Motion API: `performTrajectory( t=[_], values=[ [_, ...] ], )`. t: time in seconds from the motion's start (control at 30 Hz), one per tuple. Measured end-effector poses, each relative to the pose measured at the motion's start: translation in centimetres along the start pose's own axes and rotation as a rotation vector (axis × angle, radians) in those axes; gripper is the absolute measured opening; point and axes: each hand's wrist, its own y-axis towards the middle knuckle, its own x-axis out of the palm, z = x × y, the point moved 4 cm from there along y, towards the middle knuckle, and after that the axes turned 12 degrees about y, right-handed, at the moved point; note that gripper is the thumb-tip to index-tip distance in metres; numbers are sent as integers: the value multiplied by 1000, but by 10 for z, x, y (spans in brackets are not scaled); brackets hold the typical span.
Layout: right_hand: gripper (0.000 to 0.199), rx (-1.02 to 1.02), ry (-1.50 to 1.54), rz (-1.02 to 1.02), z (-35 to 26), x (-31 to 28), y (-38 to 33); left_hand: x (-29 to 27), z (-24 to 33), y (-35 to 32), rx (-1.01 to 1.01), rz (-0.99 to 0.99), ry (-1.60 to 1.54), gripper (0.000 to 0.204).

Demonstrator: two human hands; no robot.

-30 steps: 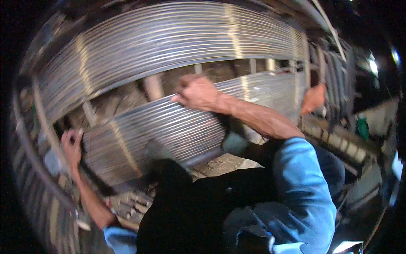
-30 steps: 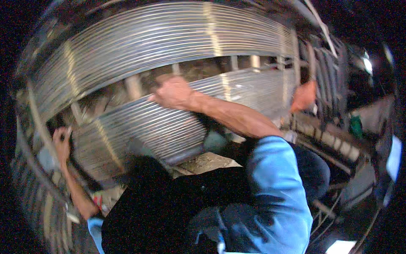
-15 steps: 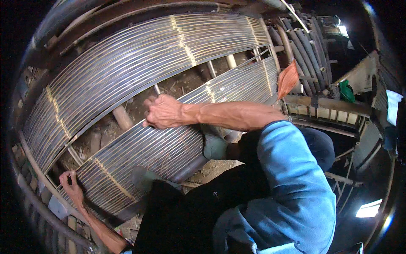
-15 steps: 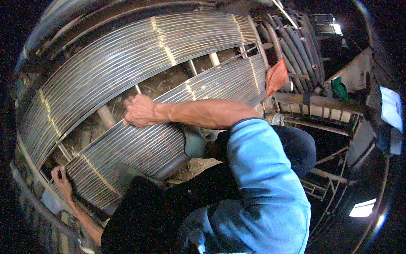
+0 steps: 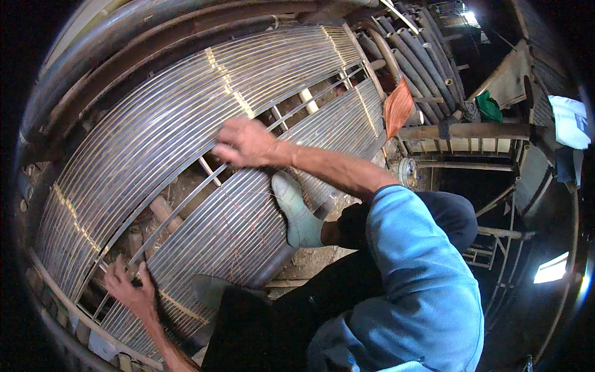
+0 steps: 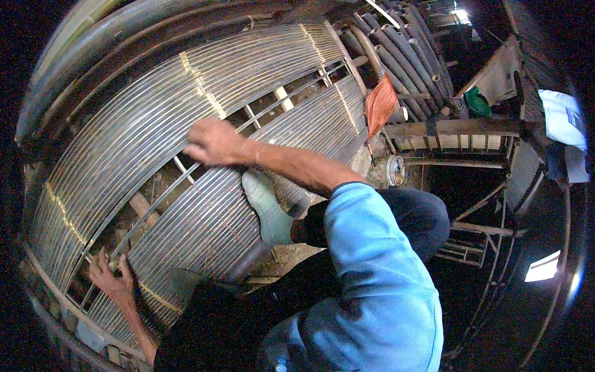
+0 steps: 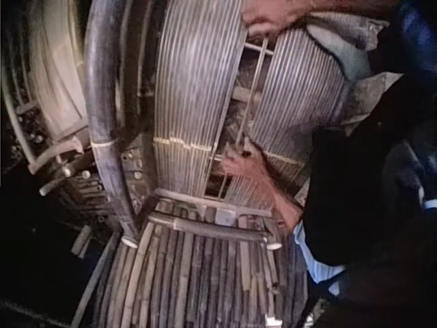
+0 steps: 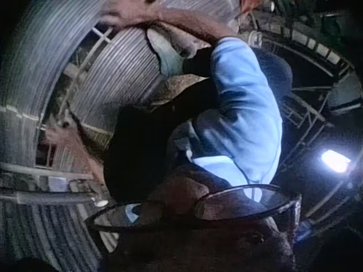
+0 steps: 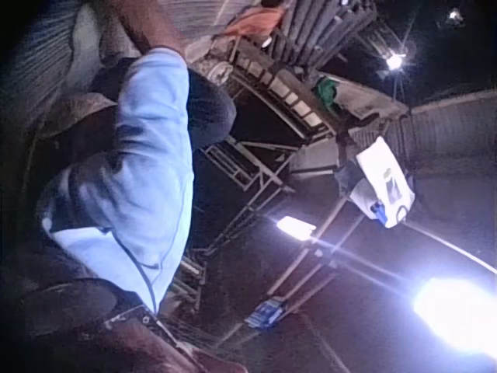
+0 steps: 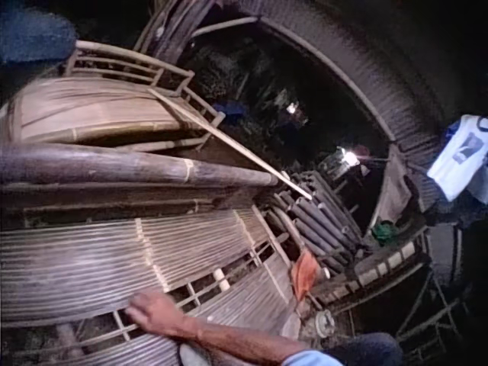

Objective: The person weaves thin bamboo strips together by hand, threading long fibers through the gaps in the bamboo slats and pulling them tight.

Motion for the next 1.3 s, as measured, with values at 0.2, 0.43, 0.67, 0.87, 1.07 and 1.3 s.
performTrajectory(
  t=[0.2, 0.43, 0.67, 0.87, 1.07, 1.3],
  values=[
    [51, 315, -287, -217, 75, -50, -51, 24, 69, 25, 89, -214, -199, 41],
    [57, 416, -236, -172, 76, -41, -68, 28, 50, 30, 18, -184, -344, 29],
    [69, 779, -190, -370, 53, -43, -83, 17, 51, 20, 28, -224, -411, 30],
    [73, 674, -212, -294, 61, -52, -76, -1, 59, 31, 41, -243, -466, 28],
    [53, 239, -164, -86, 15, -29, -27, 17, 92, 39, -29, -77, -332, 19],
    [24, -72, 88, -231, -102, 57, 42, -14, 1, 19, -289, 111, -418, 27]
  ],
)
